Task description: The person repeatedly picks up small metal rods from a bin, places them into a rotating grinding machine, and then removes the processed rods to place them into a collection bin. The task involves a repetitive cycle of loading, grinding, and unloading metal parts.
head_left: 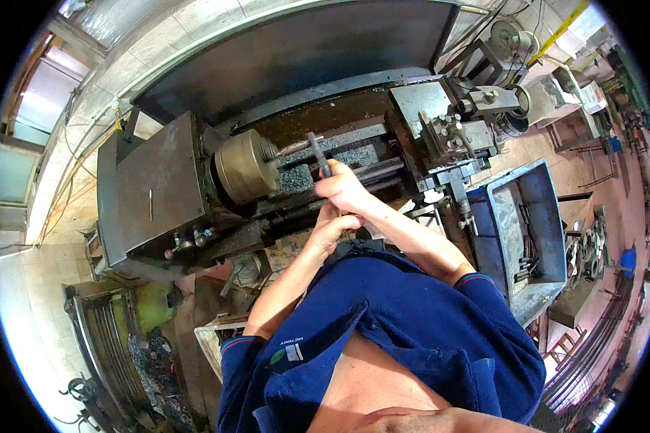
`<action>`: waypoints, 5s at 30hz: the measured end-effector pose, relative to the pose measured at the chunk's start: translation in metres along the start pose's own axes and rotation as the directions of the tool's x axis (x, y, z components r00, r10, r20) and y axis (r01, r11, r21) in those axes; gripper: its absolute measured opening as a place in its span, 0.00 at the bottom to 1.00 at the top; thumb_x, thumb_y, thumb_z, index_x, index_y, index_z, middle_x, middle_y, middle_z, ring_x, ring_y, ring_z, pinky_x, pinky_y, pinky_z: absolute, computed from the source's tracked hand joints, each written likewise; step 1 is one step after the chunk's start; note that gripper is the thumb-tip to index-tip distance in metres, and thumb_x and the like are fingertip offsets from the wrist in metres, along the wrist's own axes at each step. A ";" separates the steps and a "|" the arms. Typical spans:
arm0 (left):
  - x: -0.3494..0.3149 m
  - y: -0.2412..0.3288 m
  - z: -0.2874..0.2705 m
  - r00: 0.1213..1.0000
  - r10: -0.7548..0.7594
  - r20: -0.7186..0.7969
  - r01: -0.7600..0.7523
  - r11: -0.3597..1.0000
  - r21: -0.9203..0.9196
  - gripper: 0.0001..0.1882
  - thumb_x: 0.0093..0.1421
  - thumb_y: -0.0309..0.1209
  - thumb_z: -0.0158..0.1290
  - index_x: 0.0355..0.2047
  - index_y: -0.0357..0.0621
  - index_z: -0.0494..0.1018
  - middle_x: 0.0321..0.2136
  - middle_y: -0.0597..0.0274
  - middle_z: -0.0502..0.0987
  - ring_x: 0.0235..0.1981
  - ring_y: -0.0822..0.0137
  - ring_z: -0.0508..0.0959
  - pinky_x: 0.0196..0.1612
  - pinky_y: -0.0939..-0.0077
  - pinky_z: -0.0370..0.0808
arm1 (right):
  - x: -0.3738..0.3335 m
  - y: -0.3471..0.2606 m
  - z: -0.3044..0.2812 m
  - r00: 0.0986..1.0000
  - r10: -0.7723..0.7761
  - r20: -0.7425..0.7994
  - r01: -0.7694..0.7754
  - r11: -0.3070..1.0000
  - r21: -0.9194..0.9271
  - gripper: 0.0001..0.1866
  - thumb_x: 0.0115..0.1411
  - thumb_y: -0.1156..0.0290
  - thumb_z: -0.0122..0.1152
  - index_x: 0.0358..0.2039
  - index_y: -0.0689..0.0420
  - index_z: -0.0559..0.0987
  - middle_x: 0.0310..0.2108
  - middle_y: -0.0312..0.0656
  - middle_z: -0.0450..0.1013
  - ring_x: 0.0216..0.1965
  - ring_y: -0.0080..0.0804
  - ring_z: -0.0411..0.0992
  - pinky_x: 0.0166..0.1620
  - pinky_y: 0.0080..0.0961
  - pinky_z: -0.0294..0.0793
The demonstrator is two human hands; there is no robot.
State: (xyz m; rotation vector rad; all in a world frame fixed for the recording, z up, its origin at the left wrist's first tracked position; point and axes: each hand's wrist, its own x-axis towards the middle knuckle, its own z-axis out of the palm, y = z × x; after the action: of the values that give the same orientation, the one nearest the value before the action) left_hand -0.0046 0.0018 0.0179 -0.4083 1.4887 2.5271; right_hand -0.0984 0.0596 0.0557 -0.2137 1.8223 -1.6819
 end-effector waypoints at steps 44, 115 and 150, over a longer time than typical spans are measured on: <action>0.017 -0.011 0.017 0.981 0.166 0.104 -0.178 0.976 0.122 0.25 0.39 0.35 0.57 0.37 0.34 0.67 0.26 0.63 0.72 0.26 0.72 0.72 0.26 0.82 0.69 | -0.004 0.011 -0.029 0.988 -0.124 -0.090 0.128 0.991 0.039 0.07 0.39 0.75 0.54 0.21 0.58 0.66 0.18 0.32 0.61 0.22 0.20 0.58 0.23 0.23 0.59; -0.373 -0.133 -0.188 0.165 0.178 -0.970 -0.430 0.898 0.092 0.09 0.51 0.27 0.54 0.31 0.34 0.70 0.21 0.52 0.75 0.16 0.66 0.76 0.19 0.79 0.73 | -0.171 0.094 -0.035 0.841 0.135 0.523 -0.380 0.836 0.396 0.20 0.54 0.63 0.51 0.45 0.62 0.66 0.45 0.52 0.67 0.10 0.15 0.50 0.12 0.13 0.48; -0.155 -0.001 -0.017 0.793 0.433 -0.429 -0.408 0.900 0.155 0.09 0.57 0.29 0.50 0.34 0.34 0.70 0.24 0.60 0.75 0.23 0.71 0.76 0.28 0.80 0.74 | -0.185 0.063 0.020 0.983 -0.053 0.177 0.131 0.877 -0.463 0.18 0.37 0.70 0.55 0.32 0.64 0.70 0.23 0.47 0.69 0.28 0.36 0.68 0.34 0.25 0.66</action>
State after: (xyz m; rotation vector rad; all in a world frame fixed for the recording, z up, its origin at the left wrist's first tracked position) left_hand 0.1445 -0.0149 0.0598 -0.7850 2.0107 2.8535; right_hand 0.0758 0.1503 0.0600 -0.6348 2.0976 -1.2069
